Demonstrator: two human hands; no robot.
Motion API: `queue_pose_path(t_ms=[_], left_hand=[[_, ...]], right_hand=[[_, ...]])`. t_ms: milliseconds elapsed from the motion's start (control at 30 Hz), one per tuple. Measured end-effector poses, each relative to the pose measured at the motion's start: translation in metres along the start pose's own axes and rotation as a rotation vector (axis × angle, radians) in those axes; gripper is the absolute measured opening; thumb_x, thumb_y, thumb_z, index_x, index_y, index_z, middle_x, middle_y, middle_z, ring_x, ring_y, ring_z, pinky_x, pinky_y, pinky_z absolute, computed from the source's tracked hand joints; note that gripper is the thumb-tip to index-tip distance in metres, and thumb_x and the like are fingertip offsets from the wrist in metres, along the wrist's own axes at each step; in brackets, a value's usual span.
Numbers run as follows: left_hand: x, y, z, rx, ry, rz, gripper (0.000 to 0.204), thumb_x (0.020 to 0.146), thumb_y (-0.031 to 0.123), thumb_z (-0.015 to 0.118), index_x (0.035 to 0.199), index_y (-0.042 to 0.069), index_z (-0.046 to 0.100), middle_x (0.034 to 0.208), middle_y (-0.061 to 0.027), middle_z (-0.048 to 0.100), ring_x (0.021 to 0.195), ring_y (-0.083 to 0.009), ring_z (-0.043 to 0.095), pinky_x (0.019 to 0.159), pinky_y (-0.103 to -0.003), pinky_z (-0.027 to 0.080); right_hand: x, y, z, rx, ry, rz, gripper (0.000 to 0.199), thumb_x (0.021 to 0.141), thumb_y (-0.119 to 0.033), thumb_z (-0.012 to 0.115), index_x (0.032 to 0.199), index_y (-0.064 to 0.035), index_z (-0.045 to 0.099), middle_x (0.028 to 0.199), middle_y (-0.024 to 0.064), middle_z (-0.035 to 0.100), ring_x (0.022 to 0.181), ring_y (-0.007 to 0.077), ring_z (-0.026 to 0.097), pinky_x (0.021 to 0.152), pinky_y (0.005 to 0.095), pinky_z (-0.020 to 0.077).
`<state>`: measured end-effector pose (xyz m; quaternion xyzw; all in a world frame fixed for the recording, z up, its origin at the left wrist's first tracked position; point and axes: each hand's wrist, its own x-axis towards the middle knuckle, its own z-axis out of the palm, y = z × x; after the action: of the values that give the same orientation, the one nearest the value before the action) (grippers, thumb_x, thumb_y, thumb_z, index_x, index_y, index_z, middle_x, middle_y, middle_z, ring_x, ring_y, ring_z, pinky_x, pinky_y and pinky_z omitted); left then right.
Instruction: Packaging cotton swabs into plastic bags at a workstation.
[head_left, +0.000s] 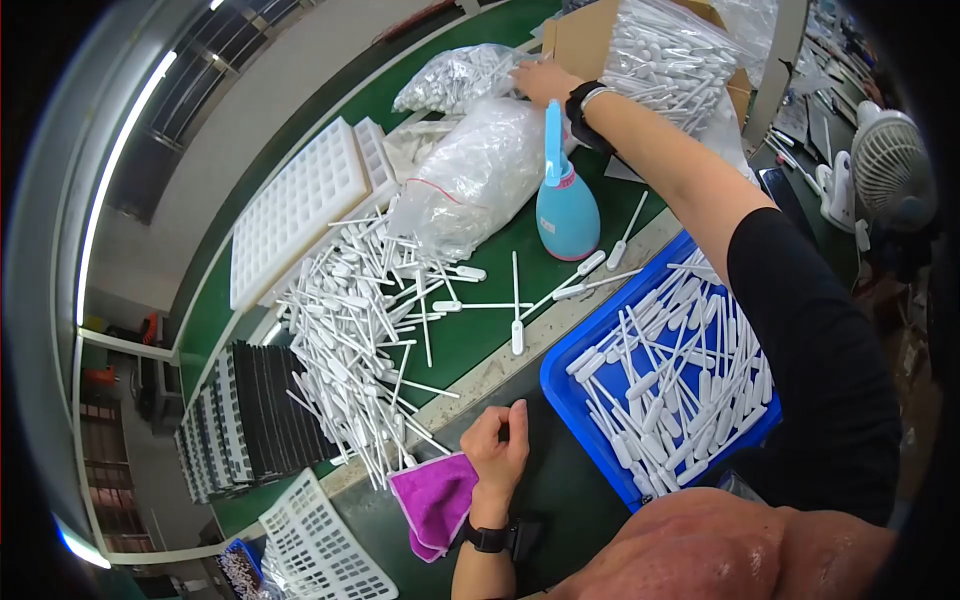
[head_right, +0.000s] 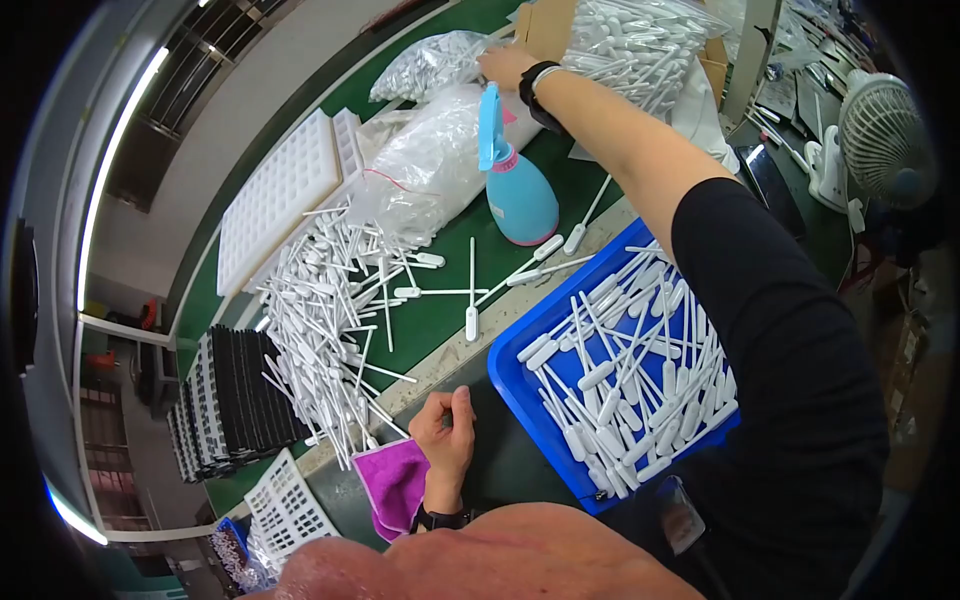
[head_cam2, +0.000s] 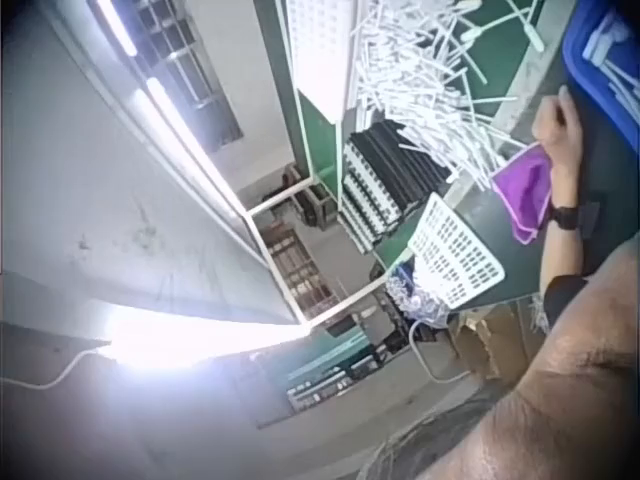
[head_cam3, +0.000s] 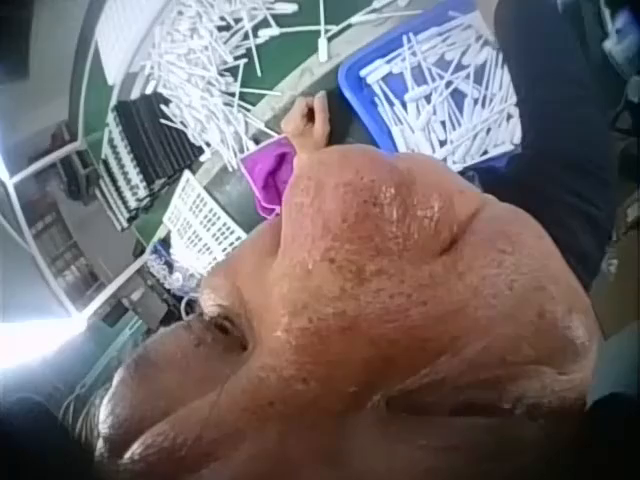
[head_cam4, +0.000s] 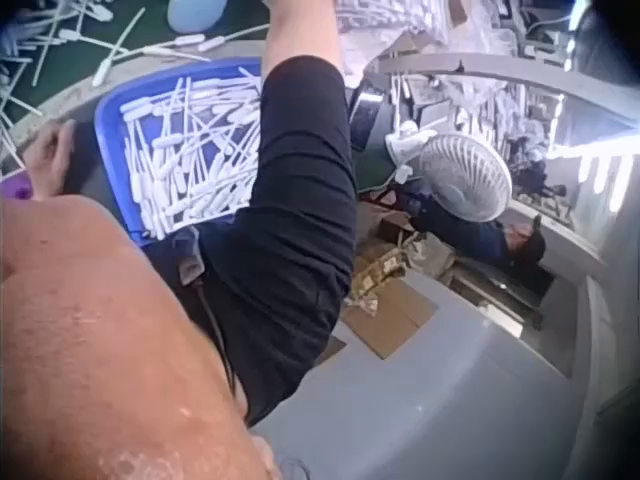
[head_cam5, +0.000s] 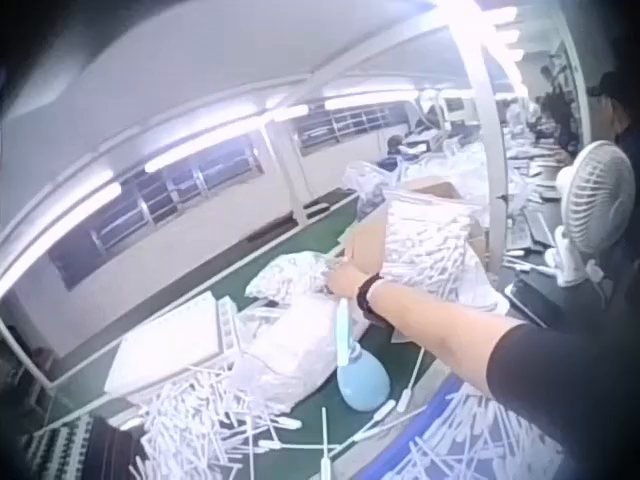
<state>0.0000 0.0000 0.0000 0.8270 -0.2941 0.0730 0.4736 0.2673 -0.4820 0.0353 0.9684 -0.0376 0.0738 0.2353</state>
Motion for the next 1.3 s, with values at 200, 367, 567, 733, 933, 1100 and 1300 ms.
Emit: queue_pose_path(t_ms=[200,367,567,733,933,1100,1300], left_hand=[[0.007,-0.01,0.002,-0.02,-0.025,-0.031,0.028,0.093,0.013,0.066,0.069,0.003,0.057,0.054,-0.0022,0.056,0.048,-0.0082,0.053,0.047,-0.022,0.039],[0.0,-0.007,0.006,-0.107,-0.018,-0.115,0.027,0.087,0.012,0.072,0.068,0.002,0.056,0.054,-0.0069,0.051,0.044,-0.0155,0.046,0.045,-0.028,0.036],[0.002,-0.008,0.005,-0.109,-0.022,-0.145,0.028,0.089,0.014,0.072,0.068,0.002,0.056,0.053,-0.0064,0.051,0.044,-0.0144,0.046,0.045,-0.028,0.036],[0.004,-0.007,0.006,-0.123,-0.029,-0.131,0.029,0.089,0.014,0.071,0.068,0.002,0.056,0.053,-0.0058,0.051,0.045,-0.0126,0.046,0.045,-0.027,0.036],[0.002,-0.01,0.003,-0.073,-0.078,-0.108,0.029,0.094,0.016,0.065,0.07,0.002,0.057,0.053,-0.0007,0.056,0.049,-0.0059,0.05,0.047,-0.021,0.037],[-0.002,-0.01,0.002,-0.107,-0.071,-0.131,0.03,0.095,0.016,0.064,0.07,0.003,0.057,0.054,-0.0002,0.055,0.049,-0.0057,0.05,0.047,-0.021,0.037],[0.008,-0.006,0.011,-0.155,-0.1,-0.123,0.031,0.096,0.018,0.064,0.069,0.003,0.057,0.055,-0.0003,0.055,0.049,-0.0052,0.048,0.047,-0.021,0.035]], right_hand=[[0.029,0.021,-0.019,0.5,0.468,0.077,0.022,0.095,-0.018,0.051,0.099,-0.0048,0.069,0.11,0.0148,0.066,0.102,0.0363,0.06,0.087,0.0427,0.0477],[0.038,0.027,-0.033,0.726,0.724,0.046,0.021,0.095,-0.017,0.051,0.097,-0.0053,0.069,0.102,0.0153,0.066,0.097,0.0337,0.062,0.083,0.0423,0.0493],[0.008,0.012,-0.031,0.782,0.622,-0.03,0.017,0.088,-0.015,0.057,0.096,-0.0066,0.068,0.096,0.014,0.068,0.095,0.0343,0.063,0.083,0.0429,0.0503],[-0.014,0.004,-0.014,0.723,0.588,-0.012,0.02,0.088,-0.015,0.058,0.106,-0.0085,0.061,0.094,0.0149,0.067,0.091,0.0358,0.064,0.081,0.043,0.0508],[-0.008,0.014,-0.043,0.343,0.403,0.112,0.024,0.088,-0.014,0.059,0.111,-0.0084,0.056,0.095,0.0148,0.066,0.093,0.0354,0.063,0.079,0.0439,0.0508],[0.027,0.082,-0.061,0.388,0.59,0.256,0.031,0.087,-0.019,0.059,0.117,-0.0115,0.063,0.099,0.0171,0.068,0.095,0.0342,0.065,0.083,0.0457,0.05],[-0.005,0.156,-0.014,0.197,0.685,0.437,0.023,0.084,-0.02,0.056,0.097,-0.0099,0.072,0.092,0.0206,0.07,0.087,0.0377,0.068,0.073,0.0461,0.0524]])
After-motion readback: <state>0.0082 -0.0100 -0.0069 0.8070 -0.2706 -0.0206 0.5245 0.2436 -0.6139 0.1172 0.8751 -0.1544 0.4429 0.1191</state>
